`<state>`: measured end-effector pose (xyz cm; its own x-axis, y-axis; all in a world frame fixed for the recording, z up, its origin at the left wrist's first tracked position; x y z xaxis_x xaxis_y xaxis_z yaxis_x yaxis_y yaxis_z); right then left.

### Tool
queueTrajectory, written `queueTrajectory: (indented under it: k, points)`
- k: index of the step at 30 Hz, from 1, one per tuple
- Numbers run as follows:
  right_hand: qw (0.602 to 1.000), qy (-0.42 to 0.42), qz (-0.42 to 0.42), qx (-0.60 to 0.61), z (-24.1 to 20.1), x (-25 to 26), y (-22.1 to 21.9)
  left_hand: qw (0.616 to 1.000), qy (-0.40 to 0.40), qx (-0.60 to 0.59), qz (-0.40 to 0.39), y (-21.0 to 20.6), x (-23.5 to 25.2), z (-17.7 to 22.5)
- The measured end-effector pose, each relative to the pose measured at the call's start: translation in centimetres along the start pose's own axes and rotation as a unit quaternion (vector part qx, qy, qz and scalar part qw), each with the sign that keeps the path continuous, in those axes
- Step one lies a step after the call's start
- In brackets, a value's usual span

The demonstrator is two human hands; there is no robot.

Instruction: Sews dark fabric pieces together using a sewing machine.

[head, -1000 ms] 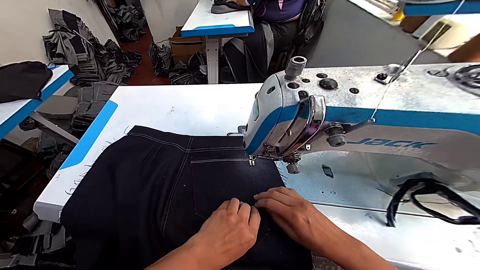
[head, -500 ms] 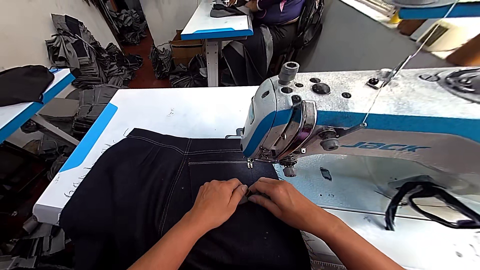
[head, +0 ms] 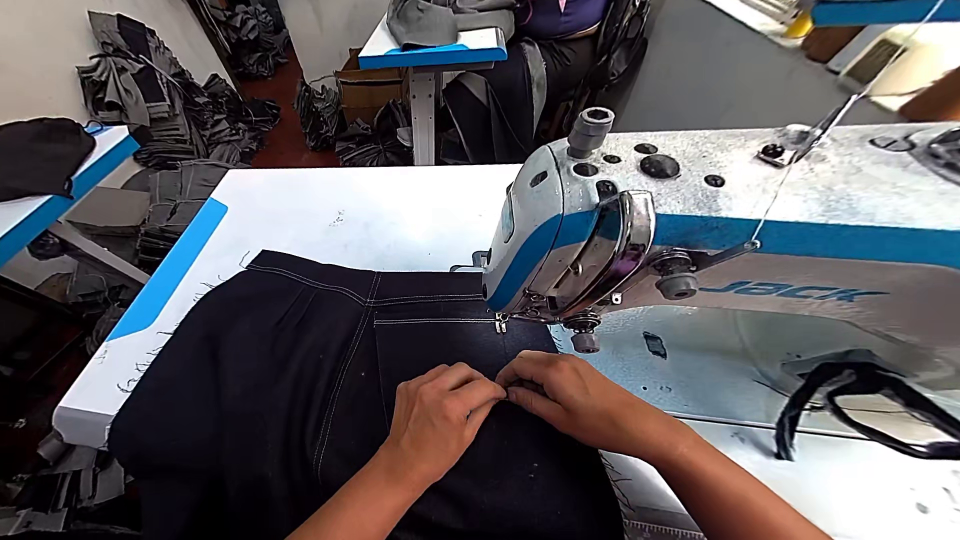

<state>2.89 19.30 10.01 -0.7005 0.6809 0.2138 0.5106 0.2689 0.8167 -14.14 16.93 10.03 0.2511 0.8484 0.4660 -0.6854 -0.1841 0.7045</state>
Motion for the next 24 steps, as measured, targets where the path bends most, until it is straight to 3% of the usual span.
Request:
queueTrajectory:
  k: [4, 9, 11, 14, 18, 20, 24]
  points:
    - [1.0, 0.0, -0.021, 0.006, 0.1, 0.1, 0.1, 0.985, -0.118, 0.12, 0.043, 0.2, -1.1, 1.2]
    - [0.999, 0.034, 0.006, -0.032, 0.0, -0.1, 0.0, 0.978, -0.13, 0.156, 0.045, 0.1, -1.3, 1.1]
    - [0.997, 0.051, 0.032, -0.056, 0.0, -0.3, -0.3, 0.987, -0.105, 0.121, 0.03, 0.1, -1.2, 0.8]
    - [0.99, 0.071, 0.078, -0.094, -0.2, -0.6, -0.7, 0.998, 0.021, 0.035, -0.044, 0.4, -0.6, 0.3]
    - [0.98, 0.091, 0.116, -0.135, -0.7, -0.9, -0.9, 0.967, 0.181, 0.024, -0.176, 0.8, 0.3, 0.2]
    - [0.976, 0.1, 0.128, -0.149, -0.9, -1.1, -1.0, 0.962, 0.192, 0.053, -0.185, 0.5, 0.3, 0.5]
    - [0.96, 0.172, 0.137, -0.173, -1.5, -1.6, -0.7, 0.984, 0.111, 0.099, -0.099, 0.0, -0.5, 1.2]
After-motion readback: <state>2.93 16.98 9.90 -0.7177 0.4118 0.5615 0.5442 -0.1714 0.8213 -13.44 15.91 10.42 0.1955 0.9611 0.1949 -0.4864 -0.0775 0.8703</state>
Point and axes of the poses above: each hand's wrist, its own x-axis towards the middle knuckle, its own y-axis out of the back of the hand, z = x × y, the point moved 5 cm from there along x, towards the middle knuckle, and after that the axes turned 14 degrees about y, right-handed, at the moved point
